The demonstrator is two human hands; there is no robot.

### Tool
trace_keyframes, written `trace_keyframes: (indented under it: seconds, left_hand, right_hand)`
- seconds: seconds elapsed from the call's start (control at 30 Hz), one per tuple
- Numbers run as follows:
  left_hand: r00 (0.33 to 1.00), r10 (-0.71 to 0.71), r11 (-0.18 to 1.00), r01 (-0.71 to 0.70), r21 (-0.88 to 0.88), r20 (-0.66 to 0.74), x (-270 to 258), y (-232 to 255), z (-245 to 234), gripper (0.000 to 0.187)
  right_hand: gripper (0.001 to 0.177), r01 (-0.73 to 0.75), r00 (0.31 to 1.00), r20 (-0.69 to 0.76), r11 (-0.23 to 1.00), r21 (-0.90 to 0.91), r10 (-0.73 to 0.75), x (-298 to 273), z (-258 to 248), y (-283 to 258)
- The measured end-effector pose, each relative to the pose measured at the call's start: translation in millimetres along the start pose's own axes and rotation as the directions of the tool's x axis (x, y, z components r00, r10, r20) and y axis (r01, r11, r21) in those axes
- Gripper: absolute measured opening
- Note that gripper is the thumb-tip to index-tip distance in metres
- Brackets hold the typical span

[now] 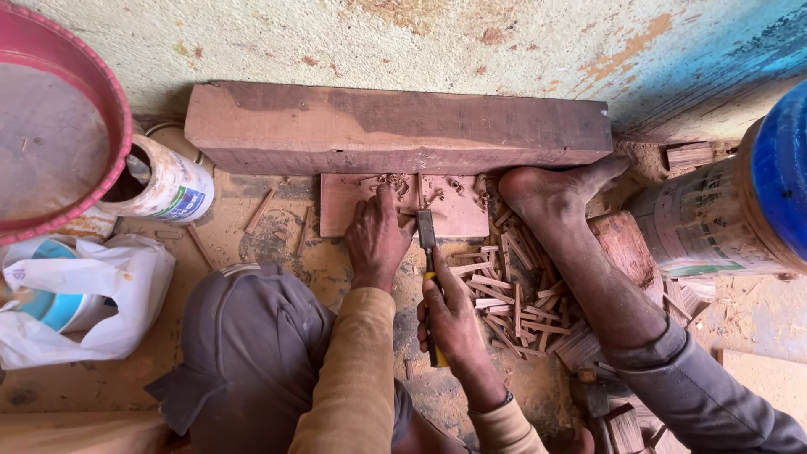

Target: The person sits on the floor and uses a chisel to carve a rectangular wooden block. They repeatedly strike the chisel with a hammer to remove wood shavings and shape the block.

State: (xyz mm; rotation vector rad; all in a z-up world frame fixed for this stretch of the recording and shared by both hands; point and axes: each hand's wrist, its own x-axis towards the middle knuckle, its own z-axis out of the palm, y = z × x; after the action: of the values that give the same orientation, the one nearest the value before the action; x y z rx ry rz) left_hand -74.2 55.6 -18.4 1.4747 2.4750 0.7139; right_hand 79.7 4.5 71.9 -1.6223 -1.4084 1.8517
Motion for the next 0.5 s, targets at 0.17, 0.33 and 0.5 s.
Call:
trace_keyframes:
  seconds: [0.17, 0.33, 0.5]
  left_hand:
    - [1.000, 0.014, 1.000, -0.013, -0.021, 0.004, 1.9, -6.2, 10.2, 0.070]
    - [1.000, -0.013, 0.999, 0.014, -0.038, 0.023, 3.0, -2.1, 1.4, 0.063]
    - [0.997, -0.058, 0.997, 0.062, -0.053, 0.059, 4.5, 5.5, -8.3, 0.064]
  right_hand:
    - [0.061, 0.060, 0.996, -0.057, 0.994, -0.089, -0.065, 16.0, 9.0, 3.1]
    - [0.061, 0.228, 0.972, -0.008, 0.952, -0.207, -0.234, 63.6, -1.5, -4.4]
    - [0.058, 0.098, 0.990, -0.067, 0.947, -0.307, -0.124, 39.8, -1.6, 30.6]
